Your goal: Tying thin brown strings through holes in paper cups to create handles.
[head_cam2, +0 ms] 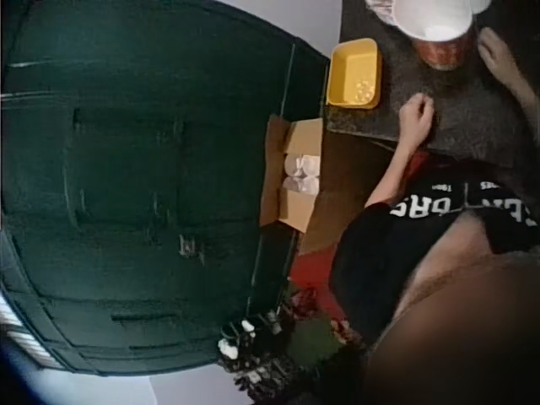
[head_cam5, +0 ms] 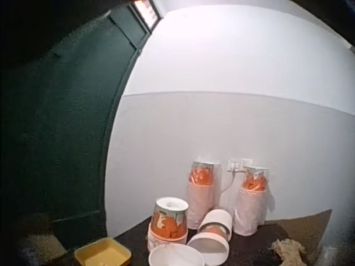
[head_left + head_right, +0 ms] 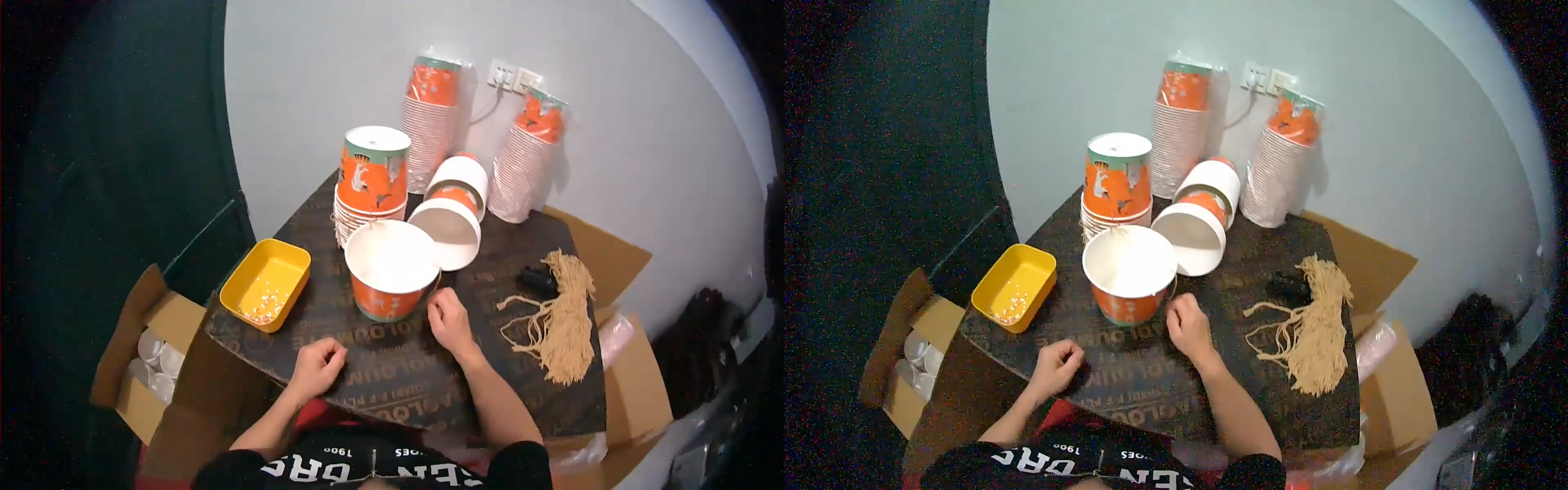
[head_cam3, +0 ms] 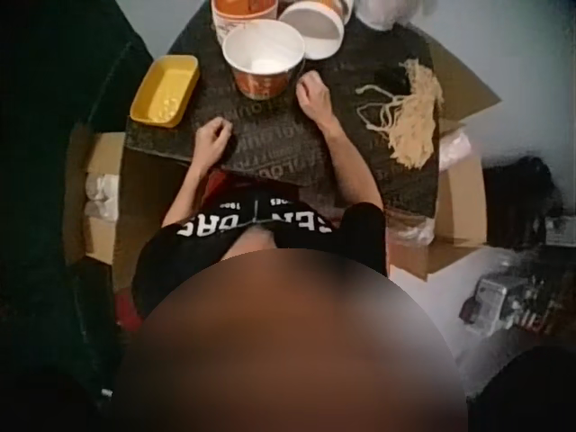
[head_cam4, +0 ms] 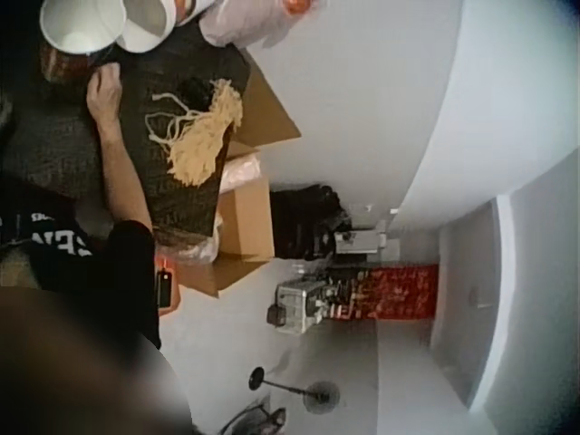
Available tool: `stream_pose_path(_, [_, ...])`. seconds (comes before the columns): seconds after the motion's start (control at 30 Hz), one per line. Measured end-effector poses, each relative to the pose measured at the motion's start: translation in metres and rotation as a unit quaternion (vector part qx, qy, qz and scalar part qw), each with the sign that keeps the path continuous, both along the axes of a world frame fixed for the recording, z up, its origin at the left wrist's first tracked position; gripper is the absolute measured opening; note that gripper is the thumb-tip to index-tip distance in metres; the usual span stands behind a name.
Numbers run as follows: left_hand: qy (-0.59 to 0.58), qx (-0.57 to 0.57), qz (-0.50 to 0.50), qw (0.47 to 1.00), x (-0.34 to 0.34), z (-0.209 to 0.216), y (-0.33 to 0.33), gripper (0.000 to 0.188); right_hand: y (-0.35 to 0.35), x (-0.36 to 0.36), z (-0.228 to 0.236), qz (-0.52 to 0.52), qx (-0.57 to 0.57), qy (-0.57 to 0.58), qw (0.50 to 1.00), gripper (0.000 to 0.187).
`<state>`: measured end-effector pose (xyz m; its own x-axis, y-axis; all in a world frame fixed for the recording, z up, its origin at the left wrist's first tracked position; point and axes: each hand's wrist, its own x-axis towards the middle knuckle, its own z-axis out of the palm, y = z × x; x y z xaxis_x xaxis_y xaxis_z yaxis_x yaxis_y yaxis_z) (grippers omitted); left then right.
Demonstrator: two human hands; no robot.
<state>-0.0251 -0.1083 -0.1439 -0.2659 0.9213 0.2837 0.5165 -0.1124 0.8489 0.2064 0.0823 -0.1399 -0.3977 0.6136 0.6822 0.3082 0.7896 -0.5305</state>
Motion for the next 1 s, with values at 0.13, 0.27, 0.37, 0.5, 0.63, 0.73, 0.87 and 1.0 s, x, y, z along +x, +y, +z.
stream_pose_path(0.13, [-0.013,0.016,0.003,1.000,-0.0006,0.0023,-0.0013,0.015,-0.0024,-0.0002,-0.0016,-0.001,-0.026,-0.012,1.000,0.004])
stream_pose_path(0.27, [0.014,0.024,0.014,1.000,0.0027,0.0061,-0.0035,0.015,0.0010,0.0010,-0.0057,-0.012,-0.064,-0.021,0.998,0.006])
stream_pose_path(0.37, [0.021,0.011,0.017,1.000,0.0056,0.0116,-0.0034,0.014,0.0004,-0.0001,-0.0047,-0.018,-0.062,-0.035,0.997,0.006])
stream_pose_path(0.5, [0.016,0.025,-0.003,1.000,0.0055,0.0045,-0.0022,0.013,0.0014,0.0039,-0.0032,-0.032,-0.068,-0.048,0.996,0.005])
stream_pose_path(0.63, [0.019,0.023,-0.027,0.999,0.0036,0.0061,-0.0040,0.012,0.0005,0.0030,-0.0045,-0.028,-0.060,-0.062,0.996,0.005])
stream_pose_path(0.73, [0.060,0.005,-0.034,0.998,0.0024,0.0072,-0.0041,0.012,-0.0031,0.0021,-0.0003,-0.024,-0.056,-0.071,0.996,0.005])
stream_pose_path(0.87, [0.101,0.036,-0.068,0.992,0.0022,0.0081,-0.0039,0.012,-0.0012,0.0031,-0.0057,-0.021,-0.020,-0.080,0.996,0.005])
stream_pose_path(1.0, [0.113,0.039,-0.076,0.990,0.0024,0.0088,-0.0052,0.012,-0.0024,0.0004,-0.0022,-0.023,-0.012,-0.086,0.996,0.007])
